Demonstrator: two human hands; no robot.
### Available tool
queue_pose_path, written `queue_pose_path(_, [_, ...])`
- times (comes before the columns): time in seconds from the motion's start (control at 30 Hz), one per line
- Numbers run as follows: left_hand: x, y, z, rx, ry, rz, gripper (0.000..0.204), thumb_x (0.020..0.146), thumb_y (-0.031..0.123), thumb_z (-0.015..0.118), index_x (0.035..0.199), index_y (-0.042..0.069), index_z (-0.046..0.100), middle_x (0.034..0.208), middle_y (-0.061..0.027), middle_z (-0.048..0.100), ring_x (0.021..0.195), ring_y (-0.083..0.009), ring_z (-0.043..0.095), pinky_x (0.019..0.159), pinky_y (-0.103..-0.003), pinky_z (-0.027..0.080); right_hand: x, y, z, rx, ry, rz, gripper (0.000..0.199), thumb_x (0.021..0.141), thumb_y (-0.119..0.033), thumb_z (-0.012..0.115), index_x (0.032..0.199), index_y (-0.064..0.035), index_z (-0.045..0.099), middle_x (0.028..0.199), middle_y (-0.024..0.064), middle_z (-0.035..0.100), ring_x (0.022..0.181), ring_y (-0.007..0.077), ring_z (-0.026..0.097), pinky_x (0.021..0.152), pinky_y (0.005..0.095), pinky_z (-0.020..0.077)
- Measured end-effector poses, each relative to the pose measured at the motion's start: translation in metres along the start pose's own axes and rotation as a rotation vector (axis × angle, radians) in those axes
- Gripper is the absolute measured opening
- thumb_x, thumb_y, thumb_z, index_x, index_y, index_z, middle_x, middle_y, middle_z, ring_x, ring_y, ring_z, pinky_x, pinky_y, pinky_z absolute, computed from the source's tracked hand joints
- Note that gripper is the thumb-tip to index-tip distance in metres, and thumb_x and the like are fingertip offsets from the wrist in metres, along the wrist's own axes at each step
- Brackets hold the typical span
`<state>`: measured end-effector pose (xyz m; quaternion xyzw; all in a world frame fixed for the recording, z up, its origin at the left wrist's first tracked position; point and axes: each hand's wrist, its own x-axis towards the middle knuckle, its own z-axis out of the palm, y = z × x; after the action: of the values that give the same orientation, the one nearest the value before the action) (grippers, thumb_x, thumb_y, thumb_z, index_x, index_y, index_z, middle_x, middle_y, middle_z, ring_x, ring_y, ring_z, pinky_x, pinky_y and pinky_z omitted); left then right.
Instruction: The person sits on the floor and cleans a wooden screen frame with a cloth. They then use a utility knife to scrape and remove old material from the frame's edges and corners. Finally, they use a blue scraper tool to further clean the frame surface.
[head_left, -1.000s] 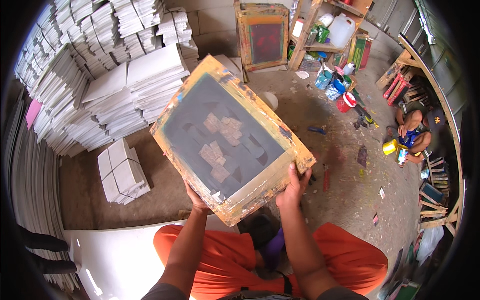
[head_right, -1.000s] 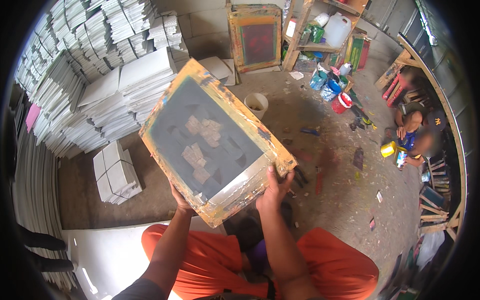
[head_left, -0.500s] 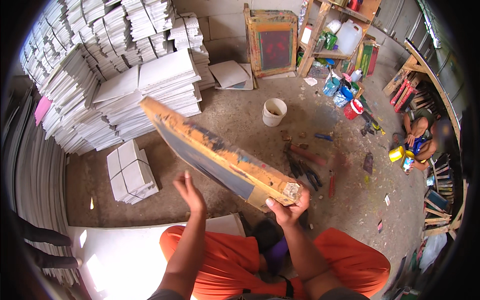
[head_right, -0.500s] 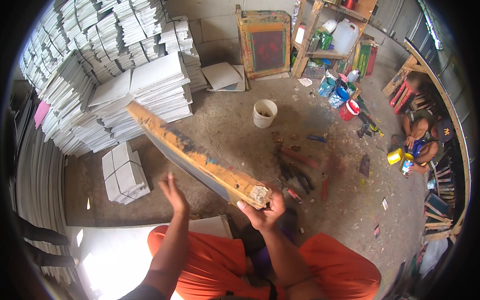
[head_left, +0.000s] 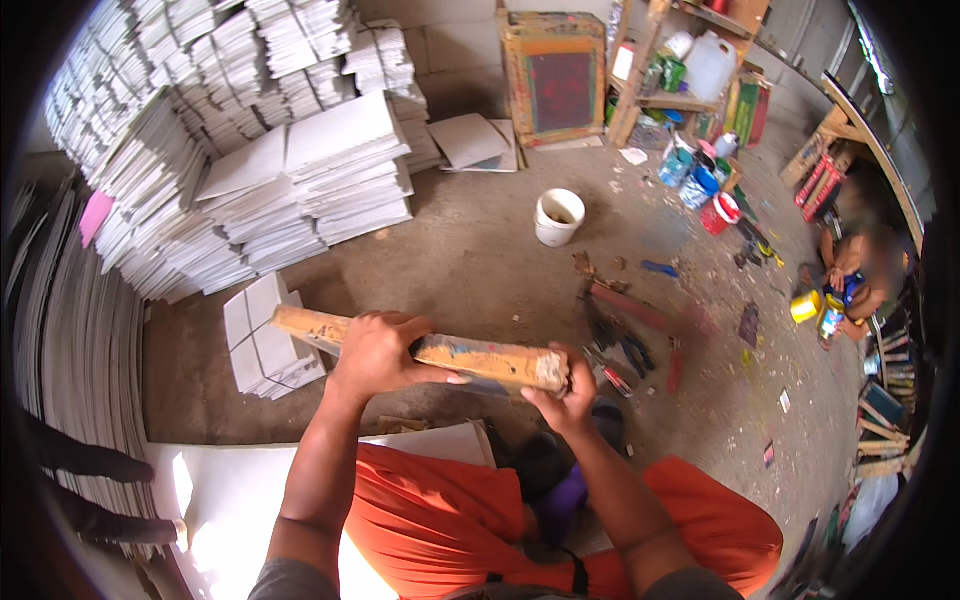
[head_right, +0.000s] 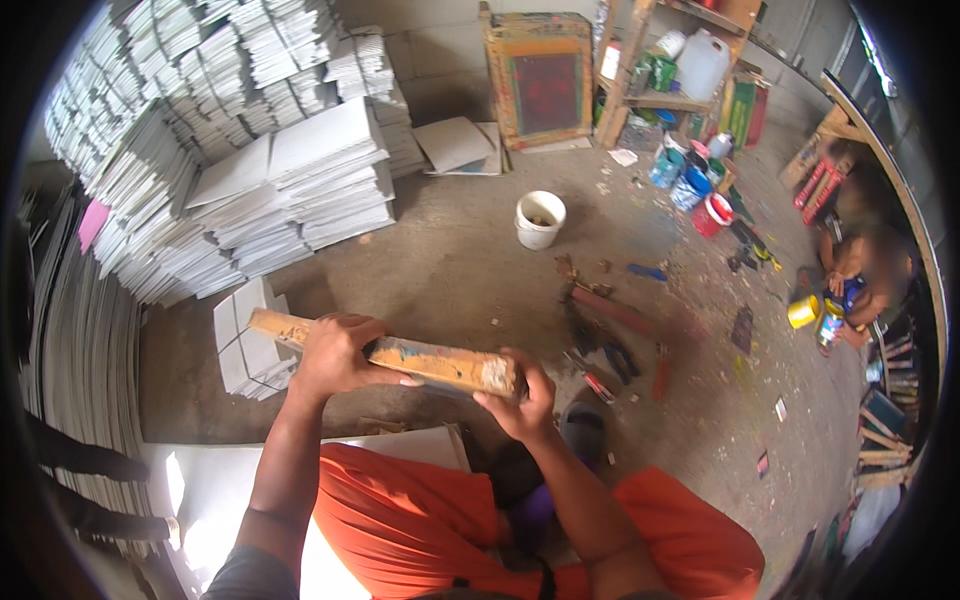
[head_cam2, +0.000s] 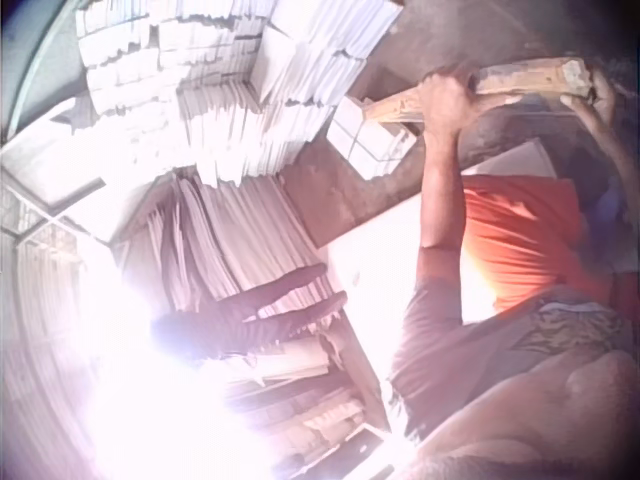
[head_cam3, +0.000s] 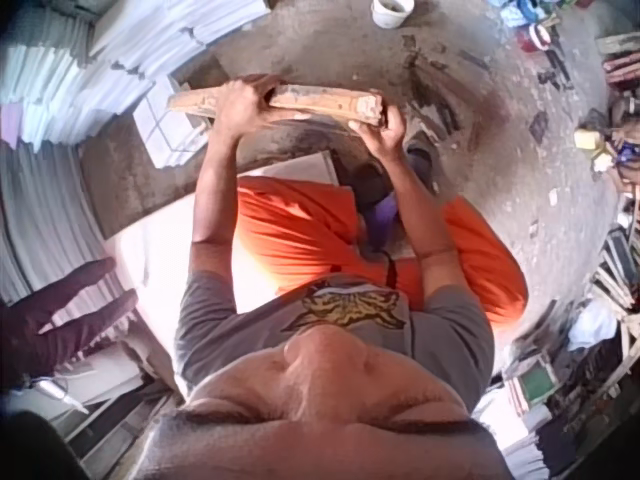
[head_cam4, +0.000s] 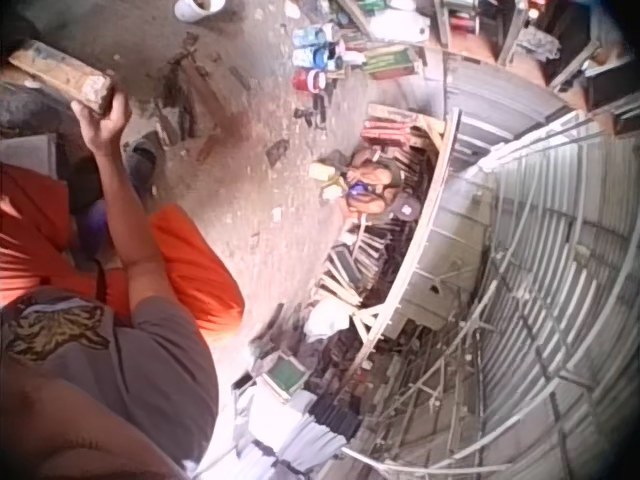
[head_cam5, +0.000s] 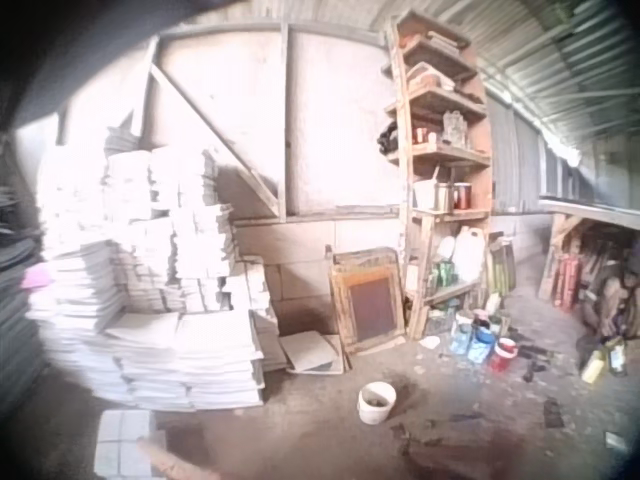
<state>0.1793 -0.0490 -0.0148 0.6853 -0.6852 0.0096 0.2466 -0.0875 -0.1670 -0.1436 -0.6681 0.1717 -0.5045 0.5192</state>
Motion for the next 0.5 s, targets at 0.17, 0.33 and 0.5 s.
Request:
queue_pose_path(0.17, [0.014, 0.023, 0.03, 0.11, 0.011, -0.146, 0.06, 0.066, 0.065, 0.087, 0.081, 0.009, 0.074, 0.068, -0.008, 0.069, 0.063, -0.0298, 0.071, 0.058, -0.041, 0.055, 0.023, 0.016, -0.017, -0.153, 0.039, 0.105, 0.069, 0.086, -0.01, 0.082, 0.145, 0.0057, 0.051, 0.132, 0.018, 0.066, 0.123, 0.0262, 0.064, 0.107, 0.0381, 0.0483])
queue_pose_path(0.33, [0.027, 0.04, 0.065, 0.184, -0.009, -0.189, 0.057, 0.065, 0.06, 0.09, 0.087, 0.01, 0.076, 0.071, -0.0069, 0.072, 0.064, -0.0283, 0.072, 0.061, -0.04, 0.056, 0.025, 0.044, -0.058, -0.486, 0.034, 0.085, 0.065, 0.09, -0.024, 0.081, 0.145, 0.0003, 0.055, 0.137, 0.0209, 0.062, 0.126, 0.0348, 0.061, 0.109, 0.044, 0.0463])
queue_pose_path(0.5, [0.034, 0.05, 0.082, 0.143, 0.057, -0.252, 0.056, 0.067, 0.063, 0.087, 0.079, 0.011, 0.07, 0.072, -0.0062, 0.069, 0.065, -0.0281, 0.071, 0.062, -0.042, 0.056, -0.012, 0.134, -0.176, -0.854, 0.228, 0.463, 0.054, 0.095, -0.036, 0.074, 0.135, -0.0017, 0.062, 0.135, 0.0224, 0.063, 0.125, 0.0394, 0.059, 0.107, 0.0486, 0.0453])
